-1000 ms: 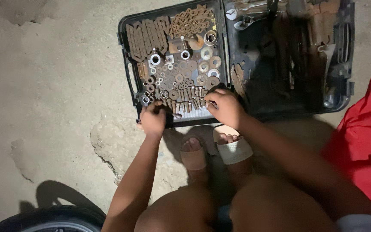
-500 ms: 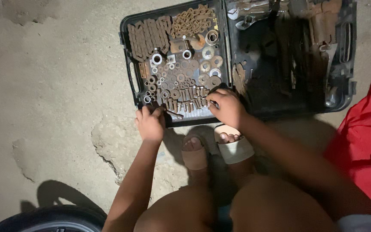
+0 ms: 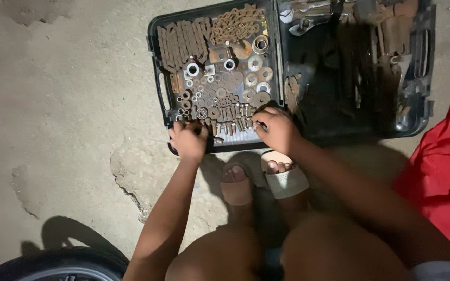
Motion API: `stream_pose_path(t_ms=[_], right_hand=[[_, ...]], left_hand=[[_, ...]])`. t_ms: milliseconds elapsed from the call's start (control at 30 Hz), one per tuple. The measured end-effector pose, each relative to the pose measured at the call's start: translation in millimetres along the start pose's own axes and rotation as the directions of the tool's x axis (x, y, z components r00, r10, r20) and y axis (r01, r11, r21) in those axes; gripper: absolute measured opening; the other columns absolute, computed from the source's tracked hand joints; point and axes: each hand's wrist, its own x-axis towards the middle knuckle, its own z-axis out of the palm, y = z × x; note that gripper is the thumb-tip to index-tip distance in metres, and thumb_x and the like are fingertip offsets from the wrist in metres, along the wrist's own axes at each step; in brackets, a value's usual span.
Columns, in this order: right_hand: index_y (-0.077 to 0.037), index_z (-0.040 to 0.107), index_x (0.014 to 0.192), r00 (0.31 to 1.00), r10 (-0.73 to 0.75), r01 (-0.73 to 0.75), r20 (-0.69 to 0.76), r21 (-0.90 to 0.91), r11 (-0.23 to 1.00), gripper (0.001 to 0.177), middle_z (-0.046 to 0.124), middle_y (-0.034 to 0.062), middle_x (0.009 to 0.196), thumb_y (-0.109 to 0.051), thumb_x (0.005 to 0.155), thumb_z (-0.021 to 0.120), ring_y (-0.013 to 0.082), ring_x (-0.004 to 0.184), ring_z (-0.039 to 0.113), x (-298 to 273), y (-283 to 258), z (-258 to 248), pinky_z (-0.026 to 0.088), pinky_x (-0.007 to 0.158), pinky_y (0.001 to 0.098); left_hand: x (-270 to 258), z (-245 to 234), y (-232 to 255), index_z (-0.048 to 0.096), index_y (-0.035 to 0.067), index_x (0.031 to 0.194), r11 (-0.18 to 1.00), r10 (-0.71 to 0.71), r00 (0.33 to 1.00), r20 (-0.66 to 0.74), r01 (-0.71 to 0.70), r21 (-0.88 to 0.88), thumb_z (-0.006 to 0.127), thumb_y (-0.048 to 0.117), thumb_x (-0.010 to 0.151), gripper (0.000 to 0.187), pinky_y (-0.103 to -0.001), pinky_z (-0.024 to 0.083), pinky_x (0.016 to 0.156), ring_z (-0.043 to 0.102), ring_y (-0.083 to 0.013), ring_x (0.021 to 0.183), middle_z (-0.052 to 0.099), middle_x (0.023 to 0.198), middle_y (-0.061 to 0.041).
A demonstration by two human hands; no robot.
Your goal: The person sits on the floor and organizes small metal parts inside an open toolbox. They pick up and place down various nuts, bolts, and washers, arranging them into neat rows within the toolbox compartments.
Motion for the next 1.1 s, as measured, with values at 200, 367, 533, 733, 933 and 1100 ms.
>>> stream_pose_path(t_ms=[200, 367, 533, 733, 933, 1100], right_hand=[[-0.007, 0.073, 0.106, 1.0, 0.001, -0.001, 0.001, 0.005, 1.0, 0.023, 0.069, 0.0153, 0.104, -0.017, 0.085, 0.075, 0.0376, 0.099, 0.065, -2.0, 1.6, 2.5, 0.051, 0.087, 0.0461], [-0.005, 0.072, 0.112, 0.998, 0.033, -0.033, 0.045, -0.001, 0.999, 0.029, 0.068, 0.0171, 0.106, -0.016, 0.085, 0.074, 0.0378, 0.1, 0.065, -2.1, 0.8, -2.8, 0.051, 0.088, 0.0461], [-0.006, 0.073, 0.11, 1.0, 0.009, -0.01, 0.02, 0.014, 1.0, 0.027, 0.069, 0.0169, 0.106, -0.015, 0.085, 0.075, 0.0387, 0.101, 0.064, -2.5, 1.9, -2.3, 0.051, 0.089, 0.0467], [-0.006, 0.074, 0.107, 1.0, 0.007, -0.007, 0.011, 0.02, 1.0, 0.025, 0.069, 0.0167, 0.103, -0.012, 0.082, 0.075, 0.0371, 0.098, 0.066, -2.1, 3.9, -1.7, 0.053, 0.085, 0.045], [-0.006, 0.073, 0.107, 0.996, 0.048, -0.032, -0.073, 0.201, 0.979, 0.019, 0.071, 0.0148, 0.104, -0.009, 0.089, 0.072, 0.0339, 0.095, 0.07, -1.8, 1.4, -4.7, 0.056, 0.079, 0.0392], [-0.006, 0.073, 0.108, 0.995, 0.06, -0.045, -0.075, 0.192, 0.98, 0.019, 0.07, 0.0144, 0.104, -0.007, 0.089, 0.071, 0.0332, 0.094, 0.069, -5.1, 2.7, -7.3, 0.056, 0.08, 0.0392]], left_hand=[[13.0, -11.3, 19.1, 0.082, 0.017, 0.1, 0.982, -0.109, 0.978, 0.177, 0.078, 0.174, 0.08, 0.043, 0.074, 0.037, -0.054, 0.034, 0.105, 0.038, -0.036, 0.129, 0.052, 0.137, -0.008], [20.6, -10.9, 23.2, 0.08, 0.016, 0.104, 0.965, -0.133, 0.97, 0.202, 0.08, 0.249, 0.079, 0.048, 0.073, 0.045, -0.055, 0.033, 0.105, 0.038, -0.037, 0.129, 0.052, 0.138, -0.01], [22.3, -2.4, 16.0, 0.081, 0.015, 0.102, 0.959, -0.107, 0.981, 0.163, 0.059, 0.276, 0.077, 0.044, 0.077, 0.039, -0.057, 0.034, 0.103, 0.039, -0.0374, 0.13, 0.052, 0.141, -0.009], [0.6, -10.4, 14.9, 0.08, 0.024, 0.107, 0.99, -0.12, 0.987, 0.107, 0.112, 0.081, 0.08, 0.037, 0.077, 0.032, -0.056, 0.033, 0.104, 0.043, -0.0358, 0.126, 0.055, 0.133, -0.006], [-9.8, -15.9, 18.0, 0.078, 0.027, 0.112, 0.998, -0.043, 0.999, 0.003, 0.043, -0.044, 0.081, 0.036, 0.08, 0.034, -0.055, 0.031, 0.101, 0.045, -0.0342, 0.121, 0.057, 0.126, -0.007], [-6.3, -14.0, 18.0, 0.078, 0.03, 0.113, 1.0, 0.019, 1.0, -0.014, -0.019, 0.012, 0.079, 0.038, 0.083, 0.031, -0.056, 0.031, 0.102, 0.045, -0.0338, 0.122, 0.057, 0.125, -0.006]])
